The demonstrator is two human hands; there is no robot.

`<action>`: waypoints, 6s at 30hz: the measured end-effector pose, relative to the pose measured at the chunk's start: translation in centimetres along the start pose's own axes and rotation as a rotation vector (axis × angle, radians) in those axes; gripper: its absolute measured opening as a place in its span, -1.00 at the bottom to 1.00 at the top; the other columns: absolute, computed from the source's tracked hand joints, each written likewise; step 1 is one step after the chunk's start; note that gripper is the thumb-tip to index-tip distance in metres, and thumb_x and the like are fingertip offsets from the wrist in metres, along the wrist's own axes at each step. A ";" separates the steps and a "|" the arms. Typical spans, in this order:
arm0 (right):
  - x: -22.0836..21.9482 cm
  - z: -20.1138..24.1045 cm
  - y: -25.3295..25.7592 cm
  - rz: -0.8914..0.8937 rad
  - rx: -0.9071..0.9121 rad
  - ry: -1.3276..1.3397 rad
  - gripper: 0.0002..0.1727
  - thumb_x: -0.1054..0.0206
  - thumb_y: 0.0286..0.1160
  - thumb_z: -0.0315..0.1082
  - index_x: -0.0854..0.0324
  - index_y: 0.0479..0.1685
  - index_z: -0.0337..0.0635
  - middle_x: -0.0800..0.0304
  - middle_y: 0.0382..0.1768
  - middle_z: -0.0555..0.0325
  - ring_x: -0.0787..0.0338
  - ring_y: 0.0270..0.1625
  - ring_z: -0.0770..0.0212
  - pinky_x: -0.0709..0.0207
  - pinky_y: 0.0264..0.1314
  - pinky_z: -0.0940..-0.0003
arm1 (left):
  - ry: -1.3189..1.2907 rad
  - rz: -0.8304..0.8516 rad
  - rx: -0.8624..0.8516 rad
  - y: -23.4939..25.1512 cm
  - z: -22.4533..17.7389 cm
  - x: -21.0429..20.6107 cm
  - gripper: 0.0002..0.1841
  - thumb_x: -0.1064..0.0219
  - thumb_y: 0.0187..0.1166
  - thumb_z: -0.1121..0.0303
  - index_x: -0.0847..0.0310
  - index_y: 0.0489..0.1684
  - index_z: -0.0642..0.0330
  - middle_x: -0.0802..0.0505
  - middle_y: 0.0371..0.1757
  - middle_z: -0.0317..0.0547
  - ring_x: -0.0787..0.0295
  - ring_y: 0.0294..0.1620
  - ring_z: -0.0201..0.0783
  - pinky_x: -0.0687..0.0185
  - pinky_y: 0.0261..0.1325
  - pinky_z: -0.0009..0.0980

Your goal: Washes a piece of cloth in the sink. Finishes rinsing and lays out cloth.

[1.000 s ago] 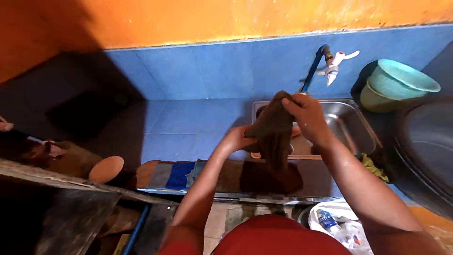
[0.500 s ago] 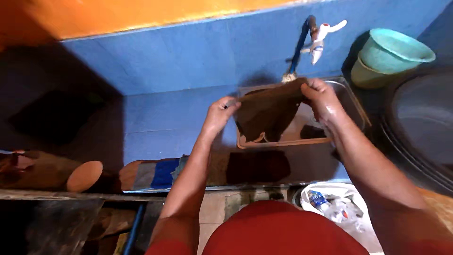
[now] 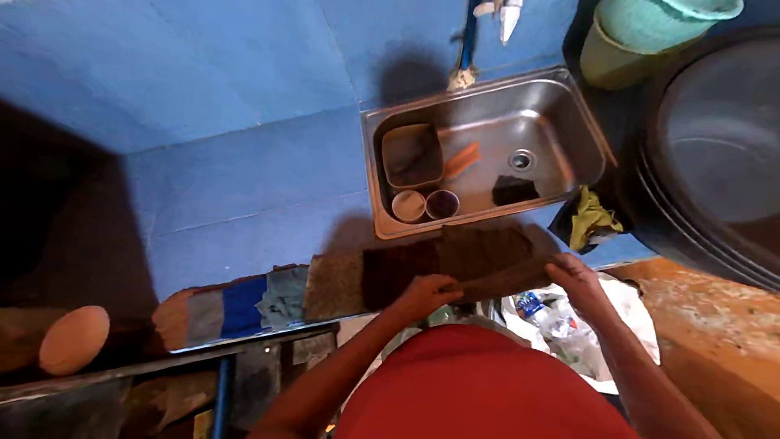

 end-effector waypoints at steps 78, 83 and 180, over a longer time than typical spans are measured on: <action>0.9 9.8 28.6 -0.234 0.012 0.766 -0.75 0.11 0.80 -0.32 -0.51 -0.09 -0.01 -0.76 -0.32 0.27 -0.81 -0.29 0.32 -0.77 -0.21 0.33 | 0.284 -0.312 0.167 37.1 5.1 13.8 -0.46 -0.08 0.85 0.04 -0.51 0.58 0.26 -0.70 0.43 0.34 -0.59 0.51 0.30 -0.46 0.56 0.20; 0.8 7.8 29.4 -0.154 0.052 1.002 -0.67 0.15 0.84 -0.14 -0.53 -0.11 0.05 -0.75 -0.36 0.31 -0.80 -0.26 0.37 -0.74 -0.11 0.38 | -0.076 -0.676 0.333 34.5 3.8 19.5 -0.48 -0.09 0.86 0.13 -0.39 0.52 0.45 -0.74 0.30 0.39 -0.74 0.32 0.21 -0.59 0.42 0.14; 0.6 -4.1 29.1 0.183 -0.485 -0.743 -0.28 -0.40 0.64 -0.07 -0.34 0.62 -0.37 -0.56 0.43 -0.48 -0.65 0.42 -0.43 -0.48 0.43 -0.38 | 0.327 -0.253 0.237 36.9 0.2 11.6 -0.42 -0.38 0.64 0.27 -0.41 0.61 0.32 -0.72 0.38 0.35 -0.69 0.40 0.29 -0.53 0.45 0.25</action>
Point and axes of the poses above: each hand's wrist, its own y-axis towards the middle knuckle, its own x-axis out of the back of the hand, z = x × y, the point moved 6 cm from there along y, towards the middle knuckle
